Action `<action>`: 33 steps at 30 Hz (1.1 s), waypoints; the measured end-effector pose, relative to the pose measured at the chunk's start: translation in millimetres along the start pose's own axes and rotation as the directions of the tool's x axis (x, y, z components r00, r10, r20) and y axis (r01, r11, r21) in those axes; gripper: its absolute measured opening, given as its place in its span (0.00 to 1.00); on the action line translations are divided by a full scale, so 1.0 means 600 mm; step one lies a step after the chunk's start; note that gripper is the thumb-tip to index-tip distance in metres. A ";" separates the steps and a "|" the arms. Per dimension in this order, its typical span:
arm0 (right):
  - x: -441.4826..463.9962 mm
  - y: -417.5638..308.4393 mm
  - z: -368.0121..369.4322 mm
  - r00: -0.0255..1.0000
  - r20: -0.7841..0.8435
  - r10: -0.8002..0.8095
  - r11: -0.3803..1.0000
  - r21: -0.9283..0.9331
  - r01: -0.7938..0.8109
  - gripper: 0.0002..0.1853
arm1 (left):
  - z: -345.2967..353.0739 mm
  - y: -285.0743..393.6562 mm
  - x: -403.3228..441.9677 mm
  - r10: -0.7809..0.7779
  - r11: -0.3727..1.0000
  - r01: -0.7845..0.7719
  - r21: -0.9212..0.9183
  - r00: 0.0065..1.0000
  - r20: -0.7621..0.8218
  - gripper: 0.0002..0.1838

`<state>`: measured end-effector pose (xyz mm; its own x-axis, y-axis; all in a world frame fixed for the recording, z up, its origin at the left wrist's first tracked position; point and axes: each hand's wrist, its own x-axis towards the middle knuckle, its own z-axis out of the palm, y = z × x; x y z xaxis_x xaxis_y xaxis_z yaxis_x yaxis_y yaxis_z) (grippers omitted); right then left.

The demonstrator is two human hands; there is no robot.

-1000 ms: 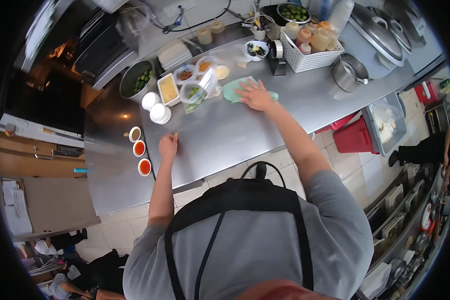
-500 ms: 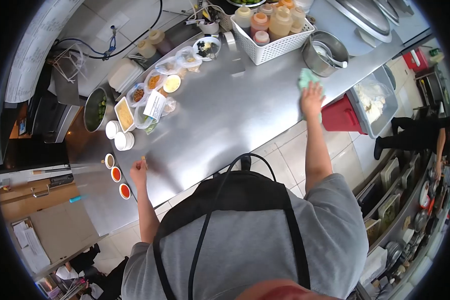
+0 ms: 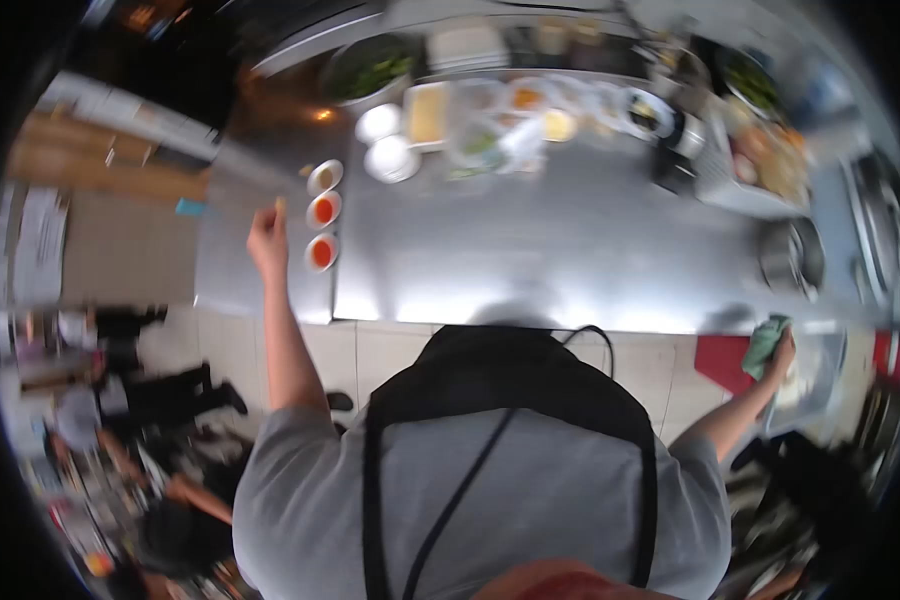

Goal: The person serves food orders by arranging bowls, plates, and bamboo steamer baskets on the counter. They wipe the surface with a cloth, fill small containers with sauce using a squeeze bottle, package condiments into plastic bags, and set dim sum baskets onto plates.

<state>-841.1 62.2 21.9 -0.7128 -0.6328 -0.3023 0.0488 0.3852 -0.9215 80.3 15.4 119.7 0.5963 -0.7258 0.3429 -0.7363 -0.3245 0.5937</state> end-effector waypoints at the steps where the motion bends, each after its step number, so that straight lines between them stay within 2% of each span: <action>1: -0.010 -0.017 0.059 0.995 0.080 -0.067 0.992 -0.098 0.074 0.19 | -0.004 -0.047 0.036 0.053 0.997 -0.056 -0.060 0.997 -0.060 0.11; 2: -0.011 0.001 0.125 0.988 0.137 -0.072 0.991 -0.107 0.087 0.19 | -0.018 -0.047 0.059 0.044 0.997 -0.047 -0.054 0.998 -0.055 0.10; 3: -0.022 0.039 0.198 0.959 0.072 -0.273 0.799 -0.539 0.268 0.22 | -0.017 -0.065 0.084 0.029 1.000 -0.029 -0.003 0.995 -0.098 0.08; 4: -0.025 0.083 0.261 0.870 0.092 -0.485 0.413 -0.853 0.320 0.24 | -0.012 -0.072 0.108 0.053 0.997 -0.048 0.053 0.995 -0.088 0.07; 5: -0.037 0.103 0.306 0.732 0.197 -0.653 -0.057 -0.976 0.211 0.27 | -0.007 -0.082 0.131 0.079 0.993 -0.071 0.099 0.994 -0.073 0.07; 6: -0.058 0.098 0.351 0.768 0.208 -0.606 0.022 -0.960 0.278 0.30 | 0.004 -0.104 0.155 0.186 0.978 -0.181 0.103 0.982 -0.043 0.09; 7: -0.092 0.087 0.398 0.794 0.261 -0.549 0.006 -0.949 0.316 0.31 | 0.023 -0.131 0.177 0.294 0.951 -0.291 0.103 0.956 -0.008 0.10; 8: -0.144 0.077 0.447 0.713 0.363 -0.600 0.075 -0.861 0.502 0.32 | 0.048 -0.158 0.198 0.309 0.934 -0.318 0.164 0.948 0.076 0.10; 9: -0.213 0.065 0.499 0.685 0.415 -0.598 0.041 -0.838 0.544 0.31 | 0.074 -0.180 0.216 0.320 0.910 -0.351 0.218 0.933 0.164 0.11; 10: -0.298 0.034 0.546 0.677 0.490 -0.549 0.054 -0.787 0.614 0.31 | 0.095 -0.193 0.228 0.321 0.912 -0.352 0.210 0.932 0.168 0.11; 11: -0.340 0.054 0.579 0.504 0.583 -0.637 0.001 -0.653 0.757 0.31 | 0.117 -0.200 0.237 0.354 0.881 -0.416 0.225 0.896 0.268 0.11; 12: -0.428 0.028 0.620 0.540 0.628 -0.560 0.135 -0.574 0.807 0.31 | 0.137 -0.206 0.244 0.384 0.845 -0.483 0.231 0.848 0.366 0.11; 13: -0.487 0.035 0.655 0.442 0.710 -0.548 0.097 -0.471 0.877 0.31 | 0.155 -0.210 0.247 0.390 0.845 -0.488 0.219 0.843 0.371 0.11; 14: -0.550 0.043 0.689 0.353 0.774 -0.525 0.035 -0.395 0.918 0.31 | 0.171 -0.213 0.248 0.453 0.784 -0.568 0.252 0.800 0.394 0.11; 15: -0.607 0.051 0.723 0.275 0.857 -0.436 0.021 -0.296 0.955 0.32 | 0.184 -0.216 0.250 0.511 0.713 -0.642 0.282 0.751 0.418 0.11; 16: -0.654 0.063 0.756 0.097 0.907 -0.411 0.006 -0.104 0.995 0.32 | 0.194 -0.218 0.251 0.516 0.714 -0.646 0.271 0.746 0.420 0.11; 17: -0.703 0.064 0.787 -0.010 0.929 -0.370 0.066 0.037 0.997 0.30 | 0.201 -0.220 0.250 0.513 0.691 -0.664 0.285 0.729 0.454 0.10; 19: -0.771 0.058 0.841 -0.211 0.937 -0.277 -0.018 0.214 0.977 0.28 | 0.209 -0.227 0.246 0.514 0.669 -0.686 0.288 0.706 0.487 0.10; 21: -0.796 0.053 0.906 -0.209 0.923 -0.324 -0.038 0.208 0.977 0.26 | 0.211 -0.235 0.246 0.462 0.729 -0.623 0.283 0.753 0.469 0.05; 24: -0.782 0.048 1.018 -0.173 0.909 -0.380 -0.099 0.145 0.984 0.25 | 0.186 -0.247 0.227 0.444 0.771 -0.580 0.262 0.785 0.432 0.03; 26: -0.771 0.046 1.080 -0.081 0.864 -0.496 0.010 0.099 0.995 0.25 | 0.153 -0.242 0.210 0.403 0.823 -0.521 0.227 0.817 0.412 0.04; 27: -0.769 0.048 1.097 -0.090 0.854 -0.513 -0.003 0.103 0.995 0.25 | 0.132 -0.233 0.199 0.368 0.853 -0.478 0.210 0.836 0.407 0.04; 28: -0.766 0.045 1.117 -0.042 0.889 -0.457 0.030 0.063 0.998 0.25 | 0.110 -0.223 0.188 0.334 0.881 -0.432 0.193 0.856 0.394 0.04; 29: -0.762 0.035 1.141 -0.003 0.914 -0.405 0.055 0.028 0.998 0.25 | 0.096 -0.220 0.177 0.369 0.877 -0.453 0.160 0.849 0.379 0.05; 31: -0.760 0.037 1.134 -0.099 0.850 -0.517 -0.009 0.110 0.994 0.24 | 0.067 -0.201 0.152 0.419 0.870 -0.480 0.112 0.841 0.342 0.05; 33: -0.756 0.042 1.106 -0.179 0.824 -0.537 -0.052 0.180 0.982 0.24 | 0.050 -0.166 0.117 0.457 0.871 -0.490 0.028 0.830 0.318 0.05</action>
<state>-52.2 -86.6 -25.7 0.6784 -0.6469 0.3482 -0.5766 -0.7626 -0.2934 185.9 -21.6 62.5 0.0567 -0.9442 0.3245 -0.9428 0.0563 0.3284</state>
